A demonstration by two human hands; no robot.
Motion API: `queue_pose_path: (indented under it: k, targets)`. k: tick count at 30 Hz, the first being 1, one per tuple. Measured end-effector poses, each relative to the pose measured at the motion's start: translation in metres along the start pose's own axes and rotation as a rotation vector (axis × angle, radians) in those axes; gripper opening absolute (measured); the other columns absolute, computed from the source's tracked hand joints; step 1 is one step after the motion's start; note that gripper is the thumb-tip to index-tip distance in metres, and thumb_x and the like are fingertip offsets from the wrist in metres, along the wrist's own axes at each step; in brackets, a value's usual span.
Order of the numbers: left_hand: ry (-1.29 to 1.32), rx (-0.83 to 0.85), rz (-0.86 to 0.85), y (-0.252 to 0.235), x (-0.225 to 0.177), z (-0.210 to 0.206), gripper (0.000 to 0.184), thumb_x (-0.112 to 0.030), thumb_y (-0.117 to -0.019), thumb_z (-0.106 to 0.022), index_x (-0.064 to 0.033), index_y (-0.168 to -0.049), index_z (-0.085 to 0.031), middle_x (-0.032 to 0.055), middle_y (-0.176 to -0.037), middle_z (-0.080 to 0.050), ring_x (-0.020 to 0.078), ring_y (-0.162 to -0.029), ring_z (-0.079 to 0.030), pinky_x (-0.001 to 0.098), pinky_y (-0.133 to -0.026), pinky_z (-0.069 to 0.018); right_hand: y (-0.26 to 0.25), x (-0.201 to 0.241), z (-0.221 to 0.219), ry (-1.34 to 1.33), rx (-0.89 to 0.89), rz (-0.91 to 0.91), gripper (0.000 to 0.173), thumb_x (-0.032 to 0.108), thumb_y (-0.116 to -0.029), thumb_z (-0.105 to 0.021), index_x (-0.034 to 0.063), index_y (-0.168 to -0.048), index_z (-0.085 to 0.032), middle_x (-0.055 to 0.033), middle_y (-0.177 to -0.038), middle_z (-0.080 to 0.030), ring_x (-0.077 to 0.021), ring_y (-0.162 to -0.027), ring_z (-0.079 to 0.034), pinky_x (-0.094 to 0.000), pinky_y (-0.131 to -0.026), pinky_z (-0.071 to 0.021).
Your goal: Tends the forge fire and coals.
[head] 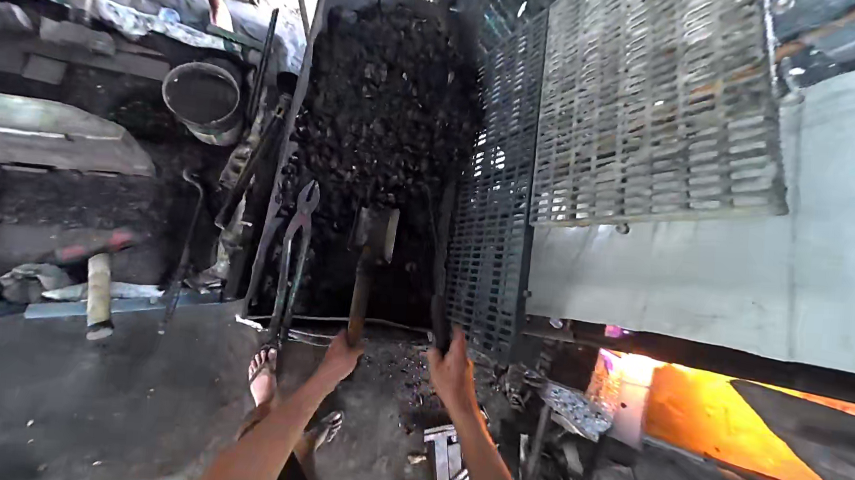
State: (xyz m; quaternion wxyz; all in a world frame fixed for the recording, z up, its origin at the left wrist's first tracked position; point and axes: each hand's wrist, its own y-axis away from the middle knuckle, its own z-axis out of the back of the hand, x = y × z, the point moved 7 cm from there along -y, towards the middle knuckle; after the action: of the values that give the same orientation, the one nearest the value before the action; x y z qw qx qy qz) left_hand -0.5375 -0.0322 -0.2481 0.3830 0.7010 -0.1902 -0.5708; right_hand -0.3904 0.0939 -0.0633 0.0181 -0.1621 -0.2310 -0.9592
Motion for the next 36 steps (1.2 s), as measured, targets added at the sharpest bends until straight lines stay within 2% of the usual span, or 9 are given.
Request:
queue_pose_path:
  k: [1, 5, 7, 10, 14, 21, 26, 32, 36]
  targets:
    - [-0.043, -0.017, -0.025, 0.014, -0.01, 0.003, 0.05, -0.033, -0.1024, -0.063, -0.0025, -0.14, -0.052, 0.0192, -0.116, -0.067, 0.0296, -0.103, -0.068, 0.0495, -0.093, -0.0558, -0.006, 0.014, 0.005, 0.06, -0.008, 0.059, 0.072, 0.023, -0.1011, -0.062, 0.0102, -0.163, -0.028, -0.0227, -0.131, -0.066, -0.0384, -0.11, -0.07, -0.0563, -0.097, -0.0551]
    - [0.02, -0.025, -0.011, 0.122, -0.02, 0.039, 0.043, -0.027, -0.1056, -0.058, -0.0073, -0.142, -0.046, 0.0127, -0.088, -0.069, 0.0236, -0.065, -0.069, 0.0416, -0.061, -0.0616, -0.043, 0.064, -0.011, 0.341, 0.1, 0.13, 0.069, 0.03, -0.1066, -0.051, 0.0276, -0.167, -0.018, -0.0177, -0.127, -0.069, -0.0363, -0.105, -0.071, -0.0542, -0.091, -0.0569]
    - [0.02, -0.021, 0.04, 0.173, -0.001, 0.061, 0.062, -0.022, -0.1043, -0.06, -0.0152, -0.158, -0.031, 0.0139, -0.086, -0.069, 0.0234, -0.06, -0.067, 0.0407, -0.056, -0.0601, -0.047, 0.065, -0.031, 0.458, 0.134, 0.134, 0.07, 0.024, -0.1062, -0.047, 0.0325, -0.167, -0.013, -0.0192, -0.126, -0.067, -0.0365, -0.099, -0.072, -0.0539, -0.085, -0.0592]
    - [-0.066, -0.029, 0.124, 0.205, 0.036, 0.093, 0.075, -0.018, -0.1026, -0.061, -0.0203, -0.165, -0.019, 0.0156, -0.093, -0.071, 0.0247, -0.064, -0.07, 0.0431, -0.06, -0.0619, -0.016, 0.039, -0.045, 0.522, 0.211, 0.111, 0.078, 0.016, -0.1028, -0.05, 0.0324, -0.167, -0.01, -0.021, -0.127, -0.066, -0.0371, -0.1, -0.072, -0.0534, -0.086, -0.0586]
    - [-0.033, 0.006, 0.041, 0.165, 0.031, 0.103, 0.072, -0.019, -0.104, -0.06, -0.0221, -0.165, -0.021, 0.0122, -0.085, -0.068, 0.0211, -0.055, -0.064, 0.0386, -0.052, -0.0581, 0.025, 0.018, -0.029, 0.417, 0.182, 0.044, 0.078, 0.018, -0.1006, -0.055, 0.0281, -0.167, -0.016, -0.0186, -0.121, -0.07, -0.0364, -0.1, -0.072, -0.0547, -0.088, -0.0577]
    - [-0.084, 0.081, -0.075, 0.064, -0.035, 0.09, 0.074, -0.02, -0.1049, -0.06, -0.0257, -0.166, -0.018, 0.013, -0.09, -0.066, 0.019, -0.054, -0.062, 0.0346, -0.05, -0.0564, -0.027, 0.034, -0.025, 0.403, 0.121, -0.001, 0.077, 0.017, -0.1023, -0.051, 0.0309, -0.167, -0.012, -0.018, -0.123, -0.07, -0.0367, -0.103, -0.072, -0.0546, -0.089, -0.0577]
    - [-0.18, 0.084, -0.05, 0.062, -0.009, 0.103, 0.077, -0.021, -0.1028, -0.064, -0.0271, -0.165, -0.02, 0.0139, -0.096, -0.068, 0.0194, -0.059, -0.065, 0.0359, -0.055, -0.0584, 0.044, 0.001, -0.036, 0.368, 0.163, -0.064, 0.081, 0.016, -0.0993, -0.056, 0.0287, -0.167, -0.015, -0.0188, -0.121, -0.071, -0.0376, -0.101, -0.072, -0.0559, -0.088, -0.0571]
    - [-0.206, 0.074, -0.049, 0.046, -0.008, 0.096, 0.081, -0.023, -0.1005, -0.068, -0.0302, -0.165, -0.02, 0.0118, -0.09, -0.068, 0.0177, -0.054, -0.063, 0.0339, -0.051, -0.0565, 0.008, 0.002, -0.035, 0.345, 0.115, -0.086, 0.08, 0.015, -0.1007, -0.054, 0.0284, -0.167, -0.012, -0.0175, -0.126, -0.069, -0.0365, -0.106, -0.071, -0.0554, -0.09, -0.057]
    - [-0.221, 0.072, -0.068, 0.034, -0.008, 0.093, 0.085, -0.022, -0.098, -0.071, -0.032, -0.165, -0.02, 0.0131, -0.094, -0.068, 0.0186, -0.054, -0.063, 0.0347, -0.051, -0.0565, 0.055, -0.02, -0.054, 0.264, 0.157, -0.085, 0.076, 0.017, -0.1023, -0.054, 0.0246, -0.167, -0.015, -0.0188, -0.129, -0.068, -0.0363, -0.108, -0.071, -0.0547, -0.095, -0.0559]
